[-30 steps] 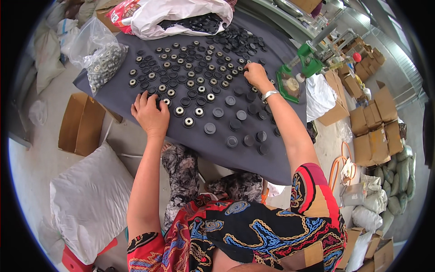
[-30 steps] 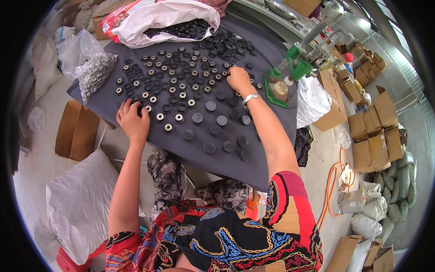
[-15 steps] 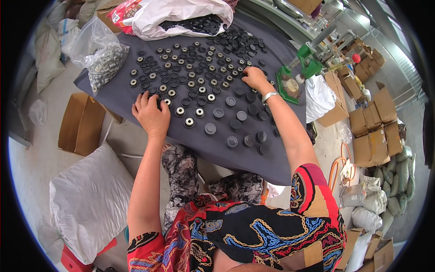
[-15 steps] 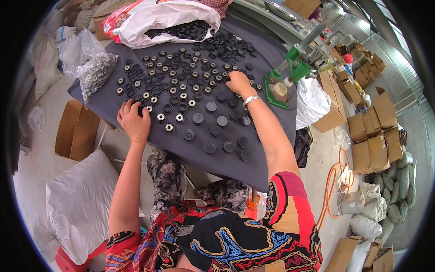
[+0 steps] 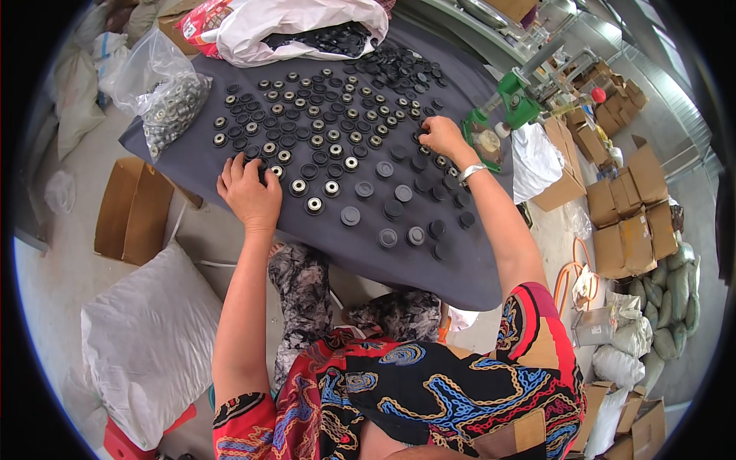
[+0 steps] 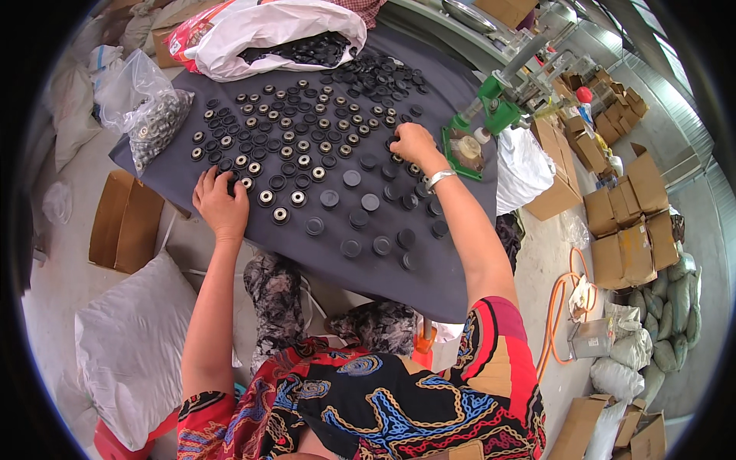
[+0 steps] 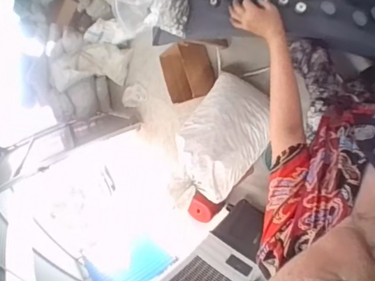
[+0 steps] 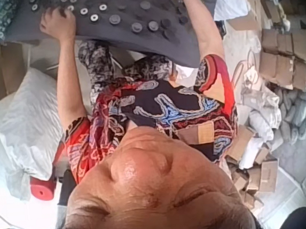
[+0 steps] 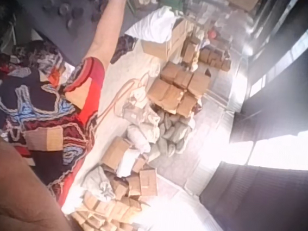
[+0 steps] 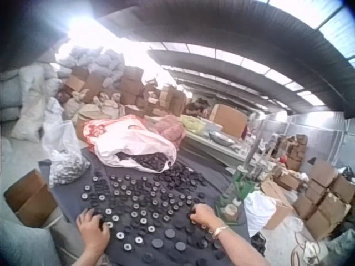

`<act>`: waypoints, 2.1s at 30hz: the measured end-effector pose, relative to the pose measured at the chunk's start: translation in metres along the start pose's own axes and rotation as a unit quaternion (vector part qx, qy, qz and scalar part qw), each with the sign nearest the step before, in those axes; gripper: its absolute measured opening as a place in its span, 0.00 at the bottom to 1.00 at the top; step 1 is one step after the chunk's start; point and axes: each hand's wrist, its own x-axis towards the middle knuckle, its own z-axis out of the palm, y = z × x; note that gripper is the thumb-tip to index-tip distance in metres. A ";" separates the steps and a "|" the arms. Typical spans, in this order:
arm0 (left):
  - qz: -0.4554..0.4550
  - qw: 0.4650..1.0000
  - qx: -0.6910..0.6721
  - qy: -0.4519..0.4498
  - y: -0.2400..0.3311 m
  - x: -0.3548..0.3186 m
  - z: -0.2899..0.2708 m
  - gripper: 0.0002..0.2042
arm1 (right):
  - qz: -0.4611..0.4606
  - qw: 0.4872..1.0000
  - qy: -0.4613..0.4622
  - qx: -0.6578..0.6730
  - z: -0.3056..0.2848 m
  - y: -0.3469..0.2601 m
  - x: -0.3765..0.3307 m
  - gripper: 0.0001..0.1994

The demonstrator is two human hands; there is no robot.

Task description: The person arranges black circular components on a gray work surface, then uses a green manual press to assemble them. They transfer some components into a blue bowl and continue pressing individual units one at a time.

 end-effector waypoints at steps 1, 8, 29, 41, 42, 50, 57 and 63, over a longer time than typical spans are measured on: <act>0.000 1.000 0.000 -0.001 0.000 0.000 0.000 0.10 | 0.009 1.000 -0.005 -0.003 0.003 -0.001 0.000 0.18; -0.002 1.000 -0.001 -0.005 0.002 0.001 0.001 0.11 | 0.009 1.000 0.016 0.018 0.009 -0.005 0.003 0.15; 0.006 1.000 0.001 -0.004 -0.002 0.000 0.000 0.10 | 0.011 0.997 -0.031 -0.072 0.017 0.034 0.045 0.18; 0.003 1.000 0.015 -0.003 -0.004 -0.001 0.000 0.10 | 0.044 0.996 0.059 0.044 0.009 0.016 0.010 0.16; 0.003 1.000 0.012 -0.003 -0.003 -0.001 0.000 0.10 | 0.060 0.997 0.035 0.024 0.003 0.015 0.007 0.16; 0.004 1.000 0.002 -0.004 0.001 0.001 0.002 0.10 | 0.072 0.994 -0.081 -0.020 0.010 0.036 0.023 0.22; 0.003 1.000 0.005 0.000 -0.001 0.000 0.000 0.10 | 0.057 0.993 -0.100 -0.005 0.008 0.033 0.023 0.21; 0.004 1.000 0.007 -0.001 0.000 0.000 0.001 0.10 | 0.085 0.991 -0.097 0.022 0.014 0.038 0.028 0.20</act>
